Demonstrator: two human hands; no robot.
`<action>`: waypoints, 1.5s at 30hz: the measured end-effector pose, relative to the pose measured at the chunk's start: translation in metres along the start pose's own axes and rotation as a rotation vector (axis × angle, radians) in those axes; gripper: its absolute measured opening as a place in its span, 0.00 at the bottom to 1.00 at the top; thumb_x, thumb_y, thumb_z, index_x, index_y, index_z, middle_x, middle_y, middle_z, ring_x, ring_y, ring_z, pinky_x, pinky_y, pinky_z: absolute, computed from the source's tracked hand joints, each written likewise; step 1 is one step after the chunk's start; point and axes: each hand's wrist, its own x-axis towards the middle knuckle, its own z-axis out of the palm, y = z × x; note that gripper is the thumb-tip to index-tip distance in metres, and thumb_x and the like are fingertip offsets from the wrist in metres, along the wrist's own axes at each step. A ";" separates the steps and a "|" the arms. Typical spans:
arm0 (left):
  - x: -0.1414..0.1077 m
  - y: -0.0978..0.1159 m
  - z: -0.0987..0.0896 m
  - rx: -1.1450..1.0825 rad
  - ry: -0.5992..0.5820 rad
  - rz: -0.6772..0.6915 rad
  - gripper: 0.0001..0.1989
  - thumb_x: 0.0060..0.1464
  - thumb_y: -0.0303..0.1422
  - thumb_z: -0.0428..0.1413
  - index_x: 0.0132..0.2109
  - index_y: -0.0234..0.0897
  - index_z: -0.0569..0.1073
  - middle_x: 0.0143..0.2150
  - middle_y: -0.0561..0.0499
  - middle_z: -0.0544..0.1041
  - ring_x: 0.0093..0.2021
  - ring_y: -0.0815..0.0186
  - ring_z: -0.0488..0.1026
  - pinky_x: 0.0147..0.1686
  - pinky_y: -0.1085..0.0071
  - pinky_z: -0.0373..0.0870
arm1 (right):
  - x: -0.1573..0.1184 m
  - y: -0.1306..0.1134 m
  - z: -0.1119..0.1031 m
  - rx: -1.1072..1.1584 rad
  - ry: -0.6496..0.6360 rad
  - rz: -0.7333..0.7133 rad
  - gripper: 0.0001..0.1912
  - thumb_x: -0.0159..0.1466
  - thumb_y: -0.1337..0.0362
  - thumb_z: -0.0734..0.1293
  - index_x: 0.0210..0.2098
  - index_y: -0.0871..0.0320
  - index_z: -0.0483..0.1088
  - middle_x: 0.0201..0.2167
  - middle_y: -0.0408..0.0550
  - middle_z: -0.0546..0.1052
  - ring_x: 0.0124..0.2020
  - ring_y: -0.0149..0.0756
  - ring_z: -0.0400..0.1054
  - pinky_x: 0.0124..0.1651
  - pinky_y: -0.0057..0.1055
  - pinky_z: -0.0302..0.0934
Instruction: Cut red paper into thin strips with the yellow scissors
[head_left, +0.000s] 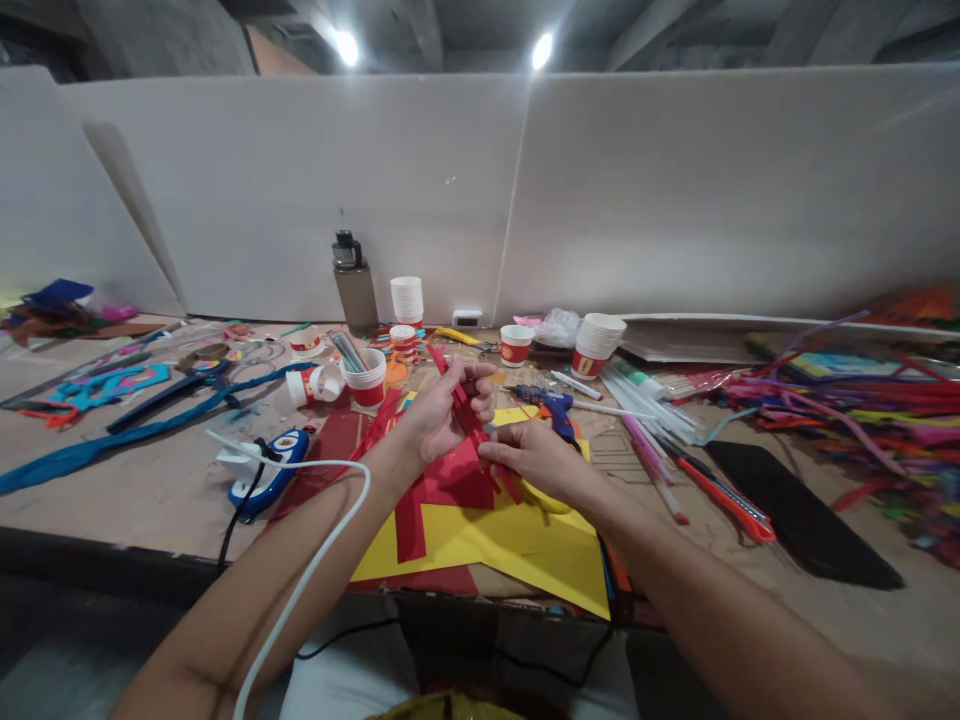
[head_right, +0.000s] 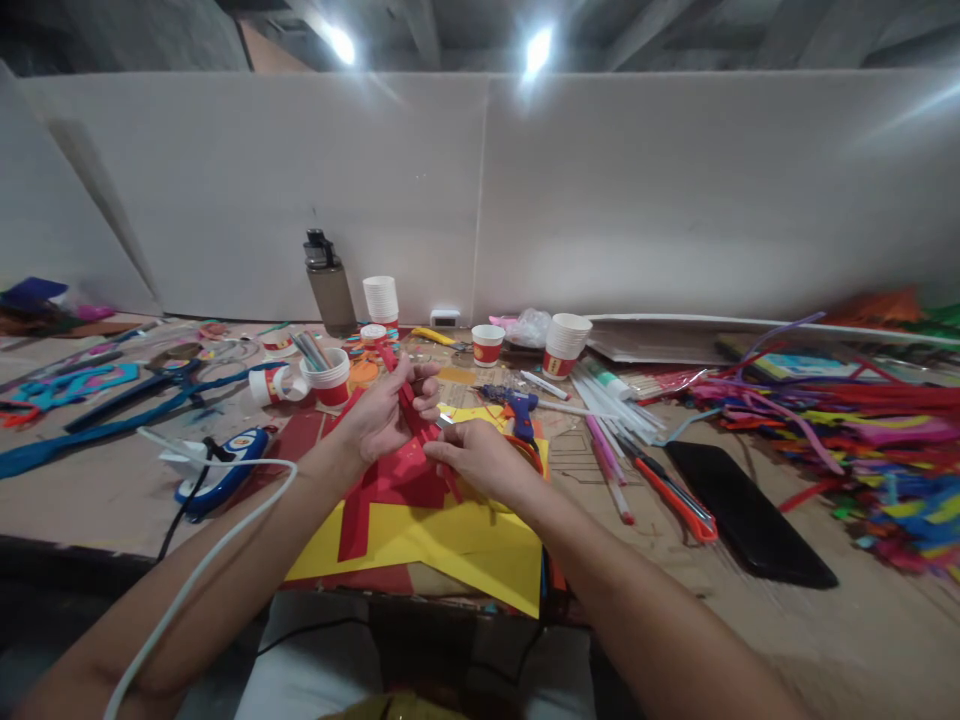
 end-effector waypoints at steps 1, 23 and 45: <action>0.000 0.001 0.000 -0.013 -0.008 0.001 0.17 0.57 0.42 0.52 0.37 0.29 0.73 0.22 0.54 0.64 0.18 0.77 0.58 0.19 0.78 0.59 | 0.000 0.000 0.000 0.002 -0.001 -0.012 0.20 0.60 0.51 0.62 0.23 0.61 0.67 0.17 0.39 0.63 0.19 0.25 0.52 0.24 0.26 0.45; 0.006 -0.006 -0.001 0.009 0.103 -0.028 0.26 0.53 0.53 0.50 0.36 0.31 0.72 0.24 0.50 0.69 0.21 0.73 0.64 0.22 0.76 0.62 | 0.003 -0.009 -0.007 0.516 0.023 0.042 0.19 0.50 0.52 0.72 0.20 0.61 0.67 0.14 0.36 0.60 0.16 0.21 0.48 0.20 0.25 0.39; -0.030 -0.024 0.018 1.386 -0.719 1.373 0.08 0.53 0.33 0.55 0.28 0.37 0.73 0.26 0.53 0.76 0.26 0.72 0.70 0.32 0.73 0.68 | 0.095 -0.067 0.079 0.383 -0.008 0.092 0.12 0.57 0.62 0.66 0.19 0.60 0.66 0.13 0.38 0.62 0.16 0.23 0.52 0.19 0.23 0.46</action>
